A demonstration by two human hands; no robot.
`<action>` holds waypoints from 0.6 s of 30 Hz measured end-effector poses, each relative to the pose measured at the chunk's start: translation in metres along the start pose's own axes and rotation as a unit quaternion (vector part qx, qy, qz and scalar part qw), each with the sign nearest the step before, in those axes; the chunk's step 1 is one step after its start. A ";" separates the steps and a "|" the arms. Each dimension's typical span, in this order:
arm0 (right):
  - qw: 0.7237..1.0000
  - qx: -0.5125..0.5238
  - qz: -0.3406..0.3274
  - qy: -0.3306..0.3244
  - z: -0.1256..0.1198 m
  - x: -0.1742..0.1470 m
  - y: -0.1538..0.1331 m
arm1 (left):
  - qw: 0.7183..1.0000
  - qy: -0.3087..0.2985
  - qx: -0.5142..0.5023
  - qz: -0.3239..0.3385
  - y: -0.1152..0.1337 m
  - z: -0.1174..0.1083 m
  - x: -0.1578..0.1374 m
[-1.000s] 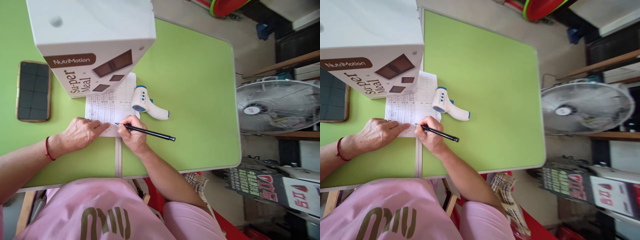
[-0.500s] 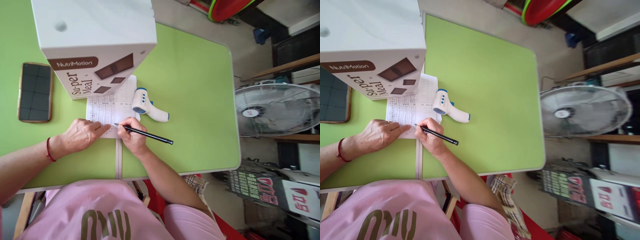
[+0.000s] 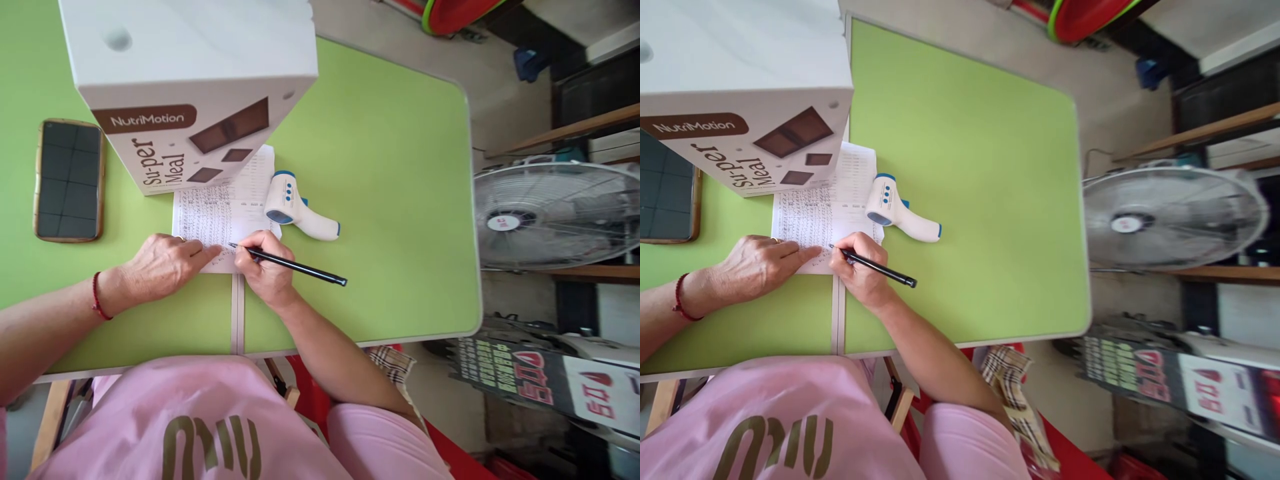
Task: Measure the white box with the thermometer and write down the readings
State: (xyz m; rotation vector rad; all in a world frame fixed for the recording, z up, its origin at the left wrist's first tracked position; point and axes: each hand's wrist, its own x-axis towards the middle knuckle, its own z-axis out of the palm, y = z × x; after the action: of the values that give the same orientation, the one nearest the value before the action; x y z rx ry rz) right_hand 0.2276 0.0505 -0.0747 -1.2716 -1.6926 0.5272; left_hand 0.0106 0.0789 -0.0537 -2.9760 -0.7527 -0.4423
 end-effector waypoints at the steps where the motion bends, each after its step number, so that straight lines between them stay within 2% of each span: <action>1: 1.000 0.002 0.001 -0.001 0.000 0.000 0.000 | 1.000 -0.002 -0.001 0.000 0.000 0.000 0.000; 7: 1.000 -0.005 0.009 -0.007 0.000 0.000 0.001 | 1.000 -0.002 -0.007 0.009 -0.002 -0.001 -0.001; 13: 1.000 -0.012 -0.012 0.006 0.000 -0.002 0.003 | 1.000 -0.003 -0.005 0.017 -0.003 0.001 0.000; 16: 0.998 -0.041 -0.020 0.039 -0.002 -0.002 0.003 | 0.997 0.063 -0.027 0.020 -0.002 -0.001 0.003; 18: 0.995 -0.064 -0.051 0.058 -0.006 0.001 0.005 | 0.983 0.166 -0.077 -0.010 -0.005 -0.005 0.005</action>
State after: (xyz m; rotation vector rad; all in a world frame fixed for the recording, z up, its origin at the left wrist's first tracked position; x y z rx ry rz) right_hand 0.2349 0.0521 -0.0750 -1.2740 -1.7059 0.2829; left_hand 0.0112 0.0853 -0.0473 -2.9133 -0.7432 -1.0088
